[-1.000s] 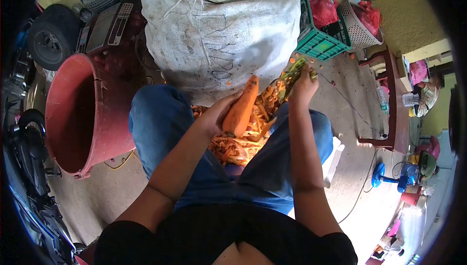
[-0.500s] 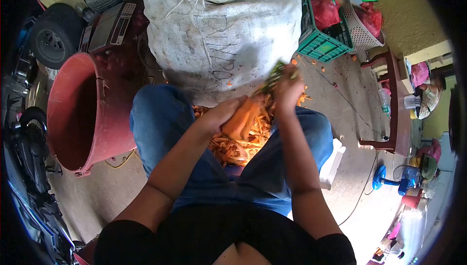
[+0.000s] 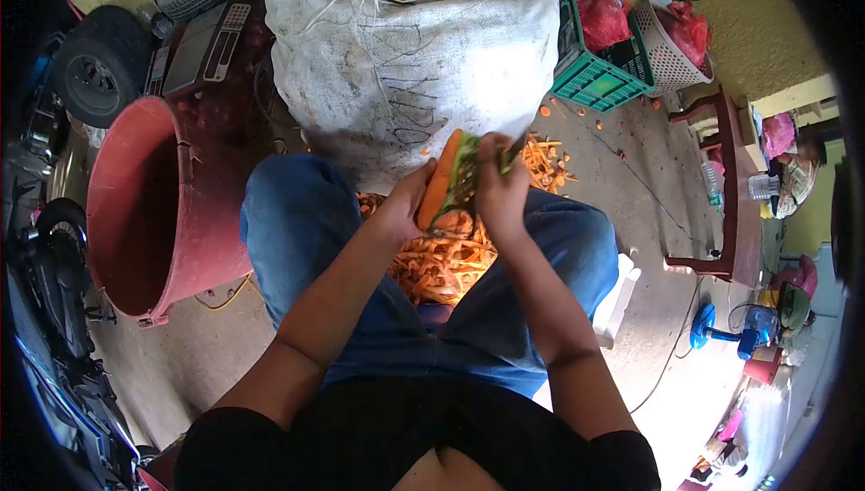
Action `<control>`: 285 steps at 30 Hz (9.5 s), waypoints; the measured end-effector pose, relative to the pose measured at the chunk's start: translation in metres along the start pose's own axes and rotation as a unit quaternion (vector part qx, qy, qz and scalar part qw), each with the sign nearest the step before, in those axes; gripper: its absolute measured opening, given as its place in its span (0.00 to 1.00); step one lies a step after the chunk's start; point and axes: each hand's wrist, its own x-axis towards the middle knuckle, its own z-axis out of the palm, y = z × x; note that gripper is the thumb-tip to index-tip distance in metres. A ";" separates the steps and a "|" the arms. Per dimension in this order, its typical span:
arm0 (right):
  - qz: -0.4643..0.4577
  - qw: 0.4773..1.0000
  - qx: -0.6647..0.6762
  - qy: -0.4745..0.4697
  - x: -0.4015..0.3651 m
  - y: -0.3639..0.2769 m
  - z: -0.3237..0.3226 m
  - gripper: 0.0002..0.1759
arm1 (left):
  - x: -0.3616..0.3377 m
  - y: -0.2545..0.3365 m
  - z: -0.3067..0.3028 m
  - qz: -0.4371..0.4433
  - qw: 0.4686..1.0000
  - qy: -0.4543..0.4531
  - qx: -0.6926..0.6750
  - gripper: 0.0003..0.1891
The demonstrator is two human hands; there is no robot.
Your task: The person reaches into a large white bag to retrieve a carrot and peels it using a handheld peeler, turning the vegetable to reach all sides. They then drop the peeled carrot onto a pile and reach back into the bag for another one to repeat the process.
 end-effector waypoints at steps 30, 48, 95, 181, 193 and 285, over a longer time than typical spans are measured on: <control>0.011 0.984 -0.152 0.089 0.019 0.012 -0.003 0.10 | -0.013 0.012 0.020 -0.050 0.976 -0.004 0.214 0.17; 0.065 0.989 0.091 0.101 0.022 0.016 -0.009 0.12 | 0.005 0.004 -0.003 0.009 0.996 0.066 0.058 0.19; -0.002 0.970 -0.006 0.242 0.067 0.041 -0.065 0.11 | -0.005 0.006 0.000 -0.045 0.995 -0.048 0.074 0.21; 0.276 0.922 0.270 0.011 0.030 0.041 0.003 0.13 | 0.018 0.002 -0.008 0.017 0.993 0.119 0.022 0.15; 0.281 0.928 0.246 -0.006 0.030 0.042 0.004 0.13 | 0.023 -0.002 -0.012 0.004 0.999 0.053 -0.004 0.16; 0.109 0.889 0.197 -0.399 -0.005 0.074 0.028 0.16 | -0.010 0.014 0.015 0.423 0.864 -0.058 0.268 0.16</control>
